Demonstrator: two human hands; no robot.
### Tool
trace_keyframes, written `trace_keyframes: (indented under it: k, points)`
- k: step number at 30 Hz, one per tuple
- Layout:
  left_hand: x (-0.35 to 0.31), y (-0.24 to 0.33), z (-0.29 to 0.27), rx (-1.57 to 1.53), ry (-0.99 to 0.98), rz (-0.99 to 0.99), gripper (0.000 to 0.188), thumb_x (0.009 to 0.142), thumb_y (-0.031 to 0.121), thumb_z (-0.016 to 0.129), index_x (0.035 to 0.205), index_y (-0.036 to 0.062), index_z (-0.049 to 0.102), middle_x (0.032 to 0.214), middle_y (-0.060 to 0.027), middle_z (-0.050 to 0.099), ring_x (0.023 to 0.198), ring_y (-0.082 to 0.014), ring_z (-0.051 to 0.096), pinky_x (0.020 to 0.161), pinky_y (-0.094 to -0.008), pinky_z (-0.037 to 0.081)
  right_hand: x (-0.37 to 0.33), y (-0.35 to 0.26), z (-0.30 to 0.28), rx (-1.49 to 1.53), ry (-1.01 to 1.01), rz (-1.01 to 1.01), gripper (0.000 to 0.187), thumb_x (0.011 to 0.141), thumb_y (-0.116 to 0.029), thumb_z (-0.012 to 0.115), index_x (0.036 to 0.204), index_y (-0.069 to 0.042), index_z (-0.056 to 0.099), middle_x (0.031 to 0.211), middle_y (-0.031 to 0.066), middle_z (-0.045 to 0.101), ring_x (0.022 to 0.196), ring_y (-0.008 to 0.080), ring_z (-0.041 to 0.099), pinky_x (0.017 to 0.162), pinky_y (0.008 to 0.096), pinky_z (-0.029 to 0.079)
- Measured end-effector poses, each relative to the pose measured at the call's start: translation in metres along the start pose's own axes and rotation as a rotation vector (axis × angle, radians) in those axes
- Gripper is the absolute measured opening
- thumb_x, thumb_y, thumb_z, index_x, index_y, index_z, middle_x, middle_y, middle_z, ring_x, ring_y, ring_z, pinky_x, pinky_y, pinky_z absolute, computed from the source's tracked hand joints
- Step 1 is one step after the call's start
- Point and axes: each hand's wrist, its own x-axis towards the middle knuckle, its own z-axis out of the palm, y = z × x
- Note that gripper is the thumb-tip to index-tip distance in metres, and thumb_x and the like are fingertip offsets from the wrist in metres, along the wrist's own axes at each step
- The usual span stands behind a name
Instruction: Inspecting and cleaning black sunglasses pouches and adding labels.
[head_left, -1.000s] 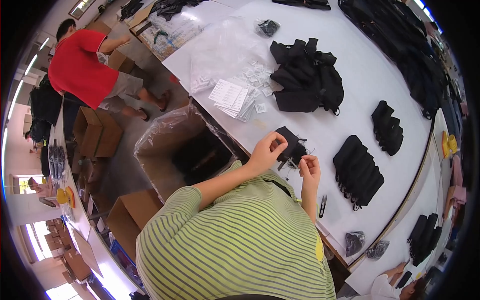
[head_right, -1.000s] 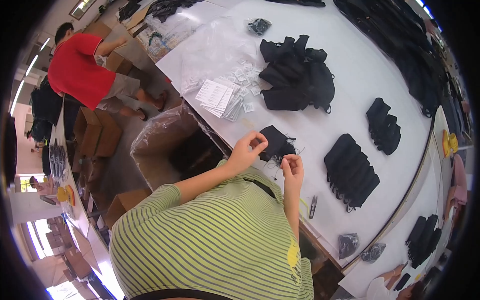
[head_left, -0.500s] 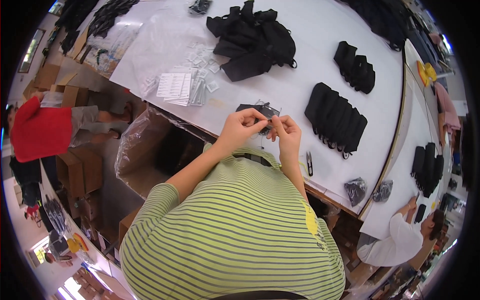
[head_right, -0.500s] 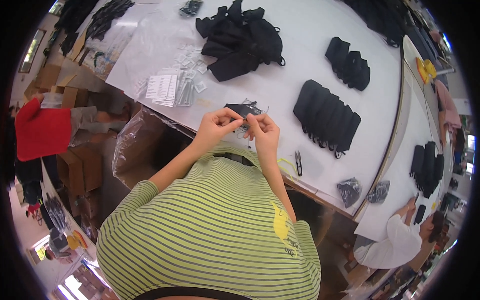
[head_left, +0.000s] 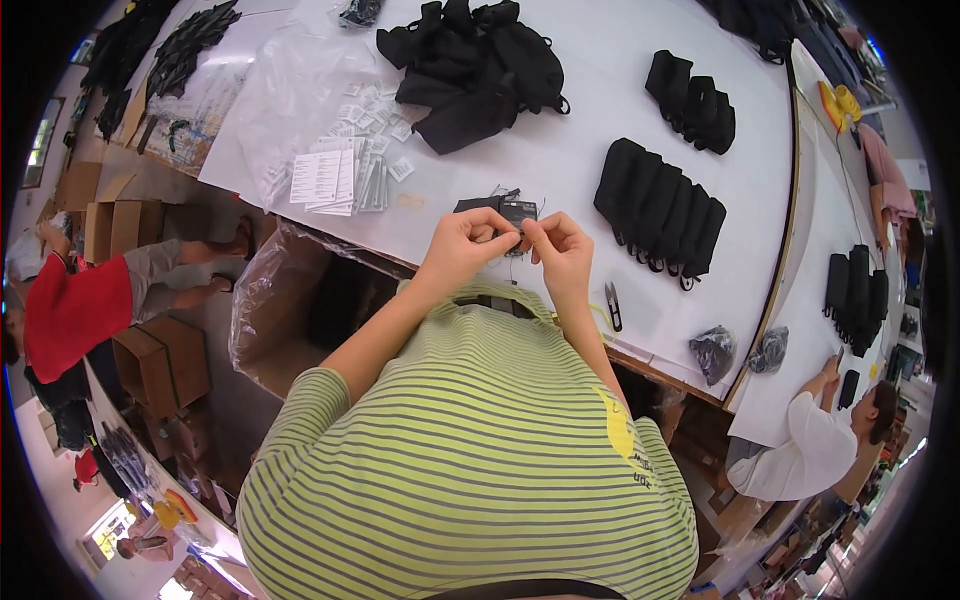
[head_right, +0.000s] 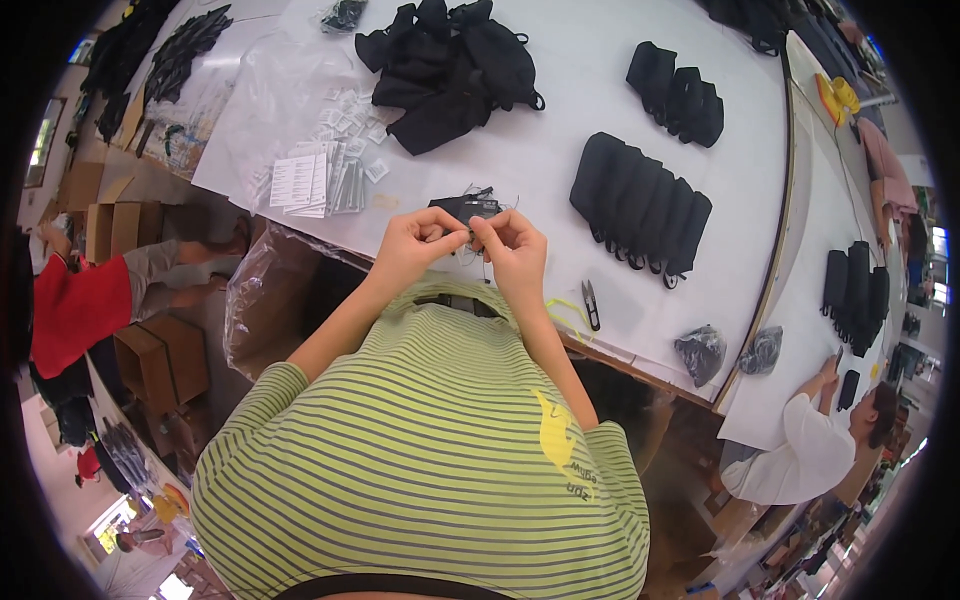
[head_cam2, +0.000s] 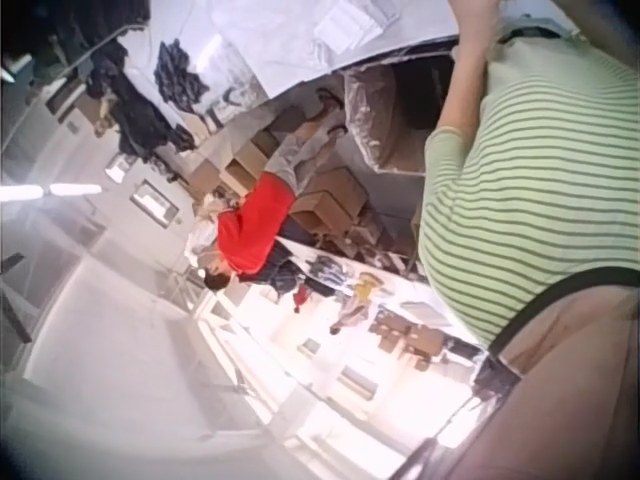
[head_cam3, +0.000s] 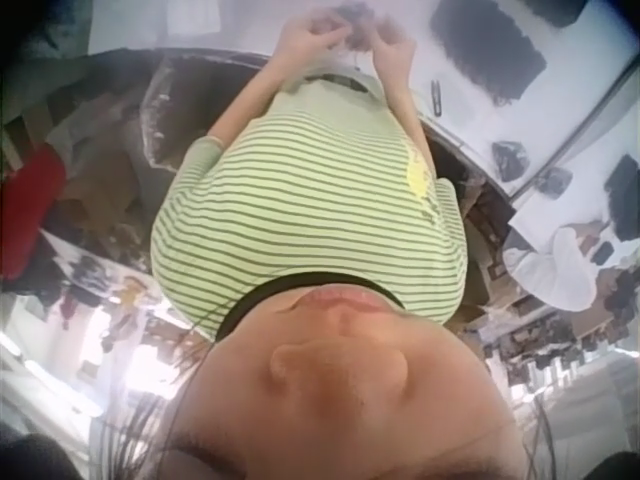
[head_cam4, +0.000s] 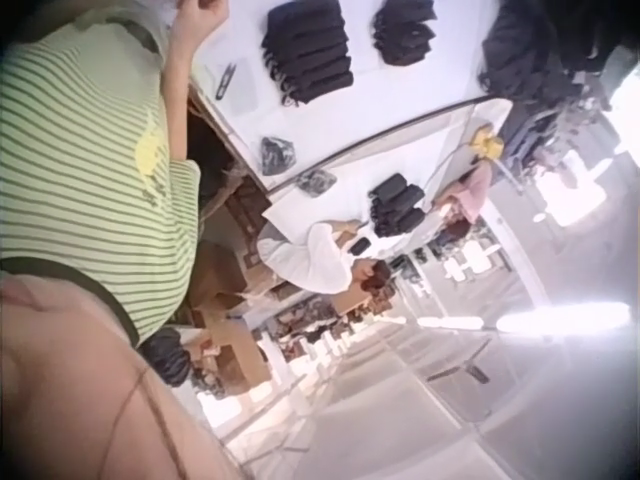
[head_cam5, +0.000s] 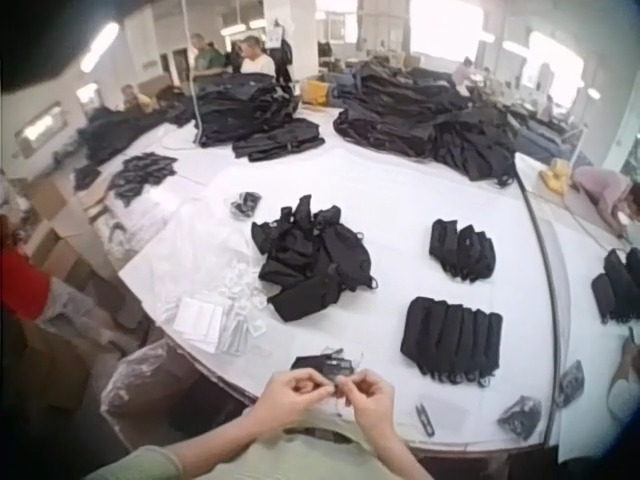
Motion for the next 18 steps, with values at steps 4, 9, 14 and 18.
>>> trace_keyframes:
  k: [4, 9, 14, 18]
  points:
    - [0.005, 0.004, -0.002, -0.006, -0.037, -0.014, 0.011, 0.079, 0.011, 0.066, 0.078, 0.0001, 0.064, 0.049, 0.0107, 0.029, 0.048, -0.0002, 0.024, 0.046, -0.0216, 0.019, 0.002, -0.004, 0.001, -0.066, -0.011, -0.036, 0.021, 0.083, -0.015, 0.068, 0.071, -0.002, 0.057, 0.06, 0.0024, 0.058, 0.052, 0.0052, 0.05, 0.046, 0.019, 0.035]
    - [0.01, 0.018, -0.008, 0.028, -0.078, 0.008, 0.01, 0.082, 0.01, 0.063, 0.08, 0.0003, 0.063, 0.058, 0.0068, 0.043, 0.054, -0.0013, 0.035, 0.051, -0.02, 0.027, 0.01, -0.022, -0.001, 0.073, -0.08, 0.104, 0.023, 0.085, -0.018, 0.066, 0.07, -0.004, 0.055, 0.057, 0.0024, 0.056, 0.048, 0.005, 0.046, 0.045, 0.0189, 0.034]
    - [0.038, 0.026, -0.034, -0.102, -0.106, 0.213, 0.023, 0.085, 0.005, 0.05, 0.108, 0.0006, 0.053, 0.105, -0.0076, 0.059, 0.095, -0.0137, 0.054, 0.09, -0.0294, 0.041, 0.02, -0.071, 0.005, 0.159, -0.067, 0.11, 0.026, 0.086, -0.021, 0.064, 0.068, -0.006, 0.053, 0.056, 0.0035, 0.056, 0.045, 0.0052, 0.043, 0.044, 0.0187, 0.032]
    - [0.047, 0.013, -0.035, 0.067, -0.37, 0.076, 0.033, 0.078, -0.003, 0.049, 0.11, -0.0003, 0.053, 0.108, -0.0081, 0.058, 0.105, -0.0173, 0.054, 0.092, -0.0305, 0.04, 0.02, -0.091, 0.008, 0.181, -0.099, 0.056, 0.025, 0.085, -0.02, 0.064, 0.067, -0.007, 0.053, 0.056, 0.004, 0.057, 0.045, 0.0051, 0.043, 0.044, 0.0189, 0.032]
